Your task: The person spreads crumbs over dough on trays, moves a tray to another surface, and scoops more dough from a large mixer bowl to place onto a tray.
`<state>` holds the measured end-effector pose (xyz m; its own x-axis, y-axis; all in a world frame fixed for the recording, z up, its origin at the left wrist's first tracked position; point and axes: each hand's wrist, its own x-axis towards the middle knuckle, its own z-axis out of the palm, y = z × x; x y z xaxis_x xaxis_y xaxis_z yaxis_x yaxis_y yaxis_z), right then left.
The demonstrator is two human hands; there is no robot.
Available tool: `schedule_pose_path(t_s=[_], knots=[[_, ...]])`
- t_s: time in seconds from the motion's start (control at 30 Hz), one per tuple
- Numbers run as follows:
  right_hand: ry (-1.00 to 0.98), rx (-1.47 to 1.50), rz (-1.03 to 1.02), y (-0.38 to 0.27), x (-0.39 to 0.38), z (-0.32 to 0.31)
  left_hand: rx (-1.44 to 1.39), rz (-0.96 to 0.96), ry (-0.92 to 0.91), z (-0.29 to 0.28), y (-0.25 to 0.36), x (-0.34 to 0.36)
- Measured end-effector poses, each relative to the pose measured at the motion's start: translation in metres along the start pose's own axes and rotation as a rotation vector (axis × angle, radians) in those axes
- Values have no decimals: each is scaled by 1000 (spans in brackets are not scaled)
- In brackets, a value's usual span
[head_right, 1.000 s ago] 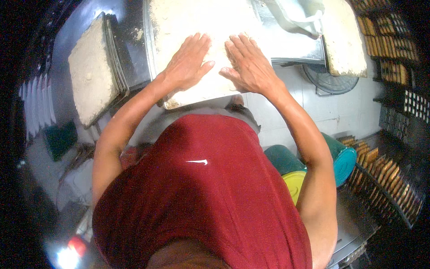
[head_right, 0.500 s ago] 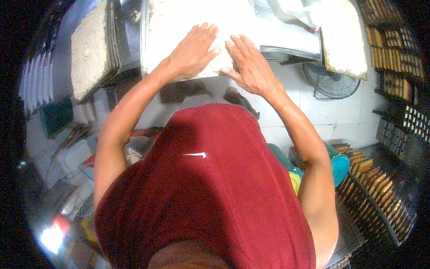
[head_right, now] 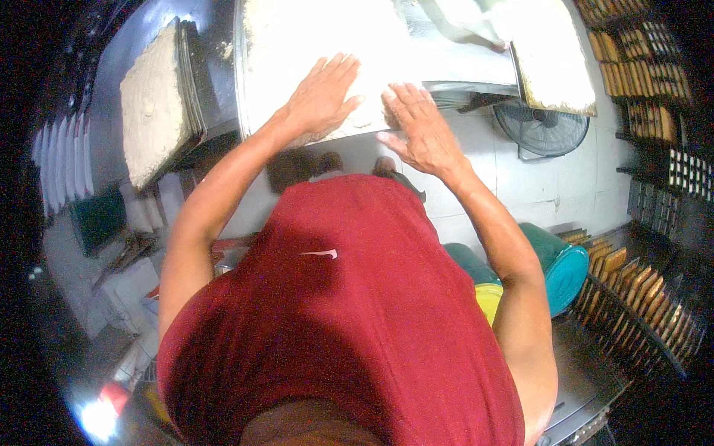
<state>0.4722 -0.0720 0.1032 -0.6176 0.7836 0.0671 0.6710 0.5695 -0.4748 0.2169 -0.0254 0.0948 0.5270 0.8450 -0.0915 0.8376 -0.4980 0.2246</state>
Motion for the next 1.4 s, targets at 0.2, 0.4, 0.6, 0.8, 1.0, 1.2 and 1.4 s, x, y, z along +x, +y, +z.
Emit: schedule_pose_path(t_s=[0.2, 0.4, 0.6, 0.8, 1.0, 1.2, 1.4], knots=[[-20, -52, 6, 2, 1, 7, -1, 45, 120, -10, -4, 12], [-12, -41, -16, 4, -1, 7, -23, 112, 116, -7, 13, -5], [-11, 5, 5, -11, -5, 16, -45, 35, 79, -4, -4, -28], [18, -26, 17, -25, 2, 11, 74, -166, 14, -17, -40, -50], [138, -21, 50, -20, 62, 22, 8, -255, 146, -4, -47, -49], [56, -157, 169, -28, 130, 37, 28, -282, 228, -15, -52, -50], [44, -208, 110, -53, 153, 49, 12, -343, 364, 3, -81, -58]])
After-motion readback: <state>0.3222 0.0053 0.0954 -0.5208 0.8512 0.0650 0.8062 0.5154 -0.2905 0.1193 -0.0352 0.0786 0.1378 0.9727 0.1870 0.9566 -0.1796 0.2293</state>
